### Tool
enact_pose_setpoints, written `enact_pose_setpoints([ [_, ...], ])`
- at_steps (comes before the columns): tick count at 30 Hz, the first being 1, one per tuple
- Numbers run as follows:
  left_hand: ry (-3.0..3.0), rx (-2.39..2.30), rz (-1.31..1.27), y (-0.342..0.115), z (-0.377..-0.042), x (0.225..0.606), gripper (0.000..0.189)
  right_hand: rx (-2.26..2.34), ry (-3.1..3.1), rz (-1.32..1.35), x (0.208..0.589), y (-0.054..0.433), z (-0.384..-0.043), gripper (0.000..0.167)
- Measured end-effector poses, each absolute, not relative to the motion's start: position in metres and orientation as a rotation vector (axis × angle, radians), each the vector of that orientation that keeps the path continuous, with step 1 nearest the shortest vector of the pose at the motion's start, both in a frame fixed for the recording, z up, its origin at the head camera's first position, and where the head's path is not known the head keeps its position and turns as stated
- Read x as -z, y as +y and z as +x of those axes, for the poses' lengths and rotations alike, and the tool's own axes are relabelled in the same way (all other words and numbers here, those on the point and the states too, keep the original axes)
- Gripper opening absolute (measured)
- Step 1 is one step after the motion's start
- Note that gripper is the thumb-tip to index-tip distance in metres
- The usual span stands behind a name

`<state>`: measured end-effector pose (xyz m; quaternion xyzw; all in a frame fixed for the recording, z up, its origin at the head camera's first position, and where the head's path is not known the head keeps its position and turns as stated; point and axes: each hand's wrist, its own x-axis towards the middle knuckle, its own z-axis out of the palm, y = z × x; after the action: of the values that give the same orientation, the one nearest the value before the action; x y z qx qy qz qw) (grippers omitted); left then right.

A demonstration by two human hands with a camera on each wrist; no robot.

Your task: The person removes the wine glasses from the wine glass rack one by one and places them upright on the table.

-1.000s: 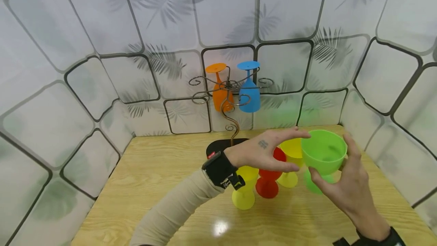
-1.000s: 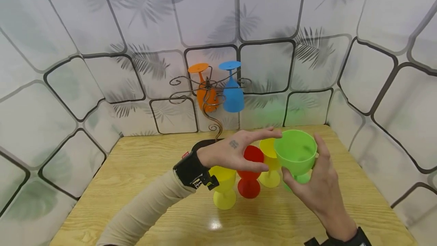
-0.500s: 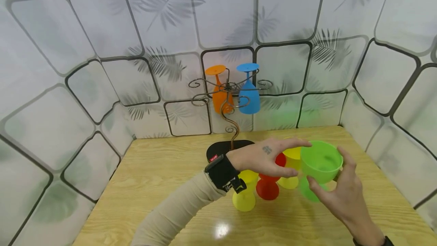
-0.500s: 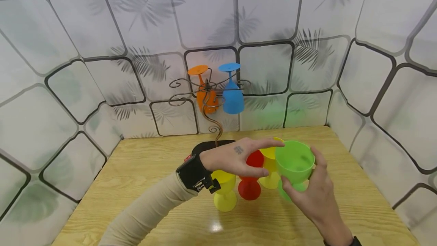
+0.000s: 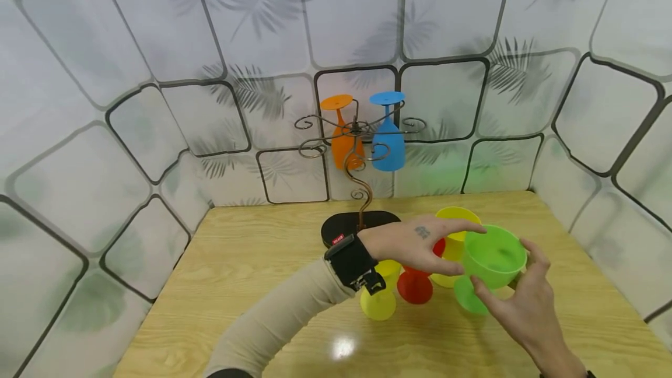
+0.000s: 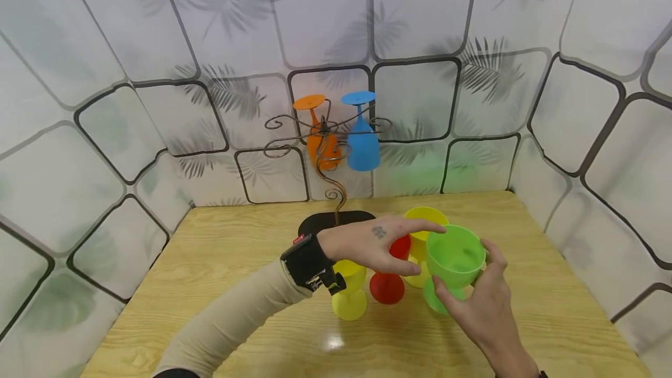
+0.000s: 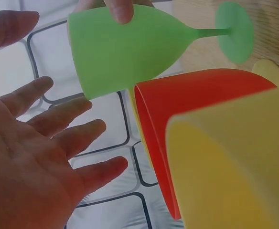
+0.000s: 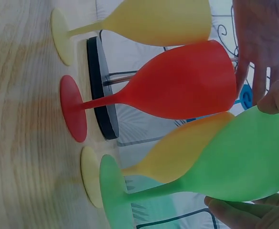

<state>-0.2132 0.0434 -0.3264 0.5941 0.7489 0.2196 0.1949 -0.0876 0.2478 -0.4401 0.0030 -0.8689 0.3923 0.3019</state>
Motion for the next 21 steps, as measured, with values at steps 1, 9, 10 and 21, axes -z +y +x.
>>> enact_pose_setpoints([
  [1, 2.1, -0.609, 1.665, 0.044, -0.213, 0.327, 0.072, -1.039, -2.31, 0.006, 0.441, 0.248, -0.088, 0.109],
  [9, 2.094, -0.541, 1.636, 0.045, -0.213, 0.328, 0.072, -1.057, -2.355, 0.001, 0.448, 0.249, -0.087, 0.108],
  [10, 2.092, -0.536, 1.632, 0.046, -0.213, 0.328, 0.072, -1.059, -2.358, 0.002, 0.448, 0.249, -0.087, 0.108],
  [21, 2.059, -0.527, 1.587, 0.046, -0.209, 0.33, 0.074, -1.113, -2.382, -0.019, 0.457, 0.246, -0.084, 0.106],
])
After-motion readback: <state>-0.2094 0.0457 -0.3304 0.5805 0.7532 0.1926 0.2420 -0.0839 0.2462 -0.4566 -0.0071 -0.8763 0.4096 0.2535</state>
